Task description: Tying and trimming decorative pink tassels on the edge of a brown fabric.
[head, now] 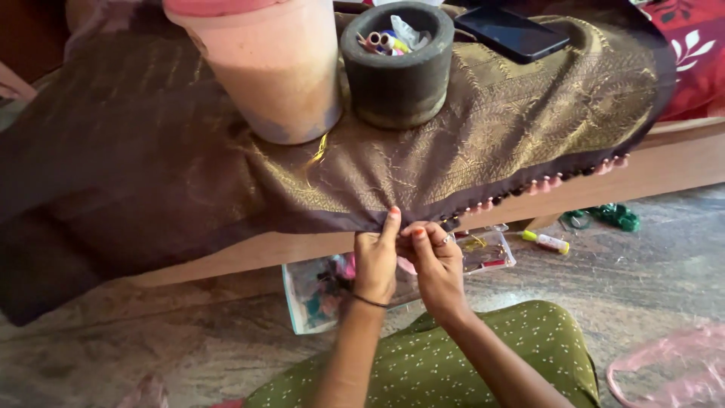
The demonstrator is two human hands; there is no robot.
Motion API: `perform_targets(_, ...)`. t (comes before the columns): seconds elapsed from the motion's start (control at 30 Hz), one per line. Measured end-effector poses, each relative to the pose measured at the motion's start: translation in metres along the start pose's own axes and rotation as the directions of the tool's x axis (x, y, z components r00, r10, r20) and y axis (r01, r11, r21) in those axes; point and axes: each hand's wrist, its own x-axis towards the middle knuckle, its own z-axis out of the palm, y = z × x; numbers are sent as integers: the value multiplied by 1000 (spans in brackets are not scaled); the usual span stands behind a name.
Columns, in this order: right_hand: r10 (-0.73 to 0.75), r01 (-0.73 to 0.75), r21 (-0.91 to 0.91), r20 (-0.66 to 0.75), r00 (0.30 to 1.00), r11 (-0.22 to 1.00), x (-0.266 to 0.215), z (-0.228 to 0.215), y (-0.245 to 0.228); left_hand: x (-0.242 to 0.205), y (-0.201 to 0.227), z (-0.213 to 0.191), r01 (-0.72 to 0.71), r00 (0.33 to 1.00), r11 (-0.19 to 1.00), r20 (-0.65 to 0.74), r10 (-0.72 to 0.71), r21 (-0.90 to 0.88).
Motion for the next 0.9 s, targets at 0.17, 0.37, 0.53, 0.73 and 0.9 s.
perform_targets(0.17, -31, 35, 58, -61, 998, 998, -3, -7, 20, 9, -24, -4, -21, 992, 999, -124, 25, 33)
perform_targets(0.37, -159, 96, -410, -122, 980, 907, -11, 5, -16, -33, -4, 6, -383, 885, 851, -121, 450, 360)
perform_targets(0.53, -513, 440, -890, 325, 794, 118, 5, 4, -54, -30, 10, 0, -772, 564, 287, 402, 722, 567)
perform_targets(0.73, -193, 305, -721, 236, 952, 622, 29, 19, -76, -14, 3, -6, -331, 917, 942, 254, 307, 55)
perform_targets(0.9, 88, -41, -466, 79, 993, 884, 48, 24, -82, -11, -5, 0, -397, 916, 906, 125, 381, 148)
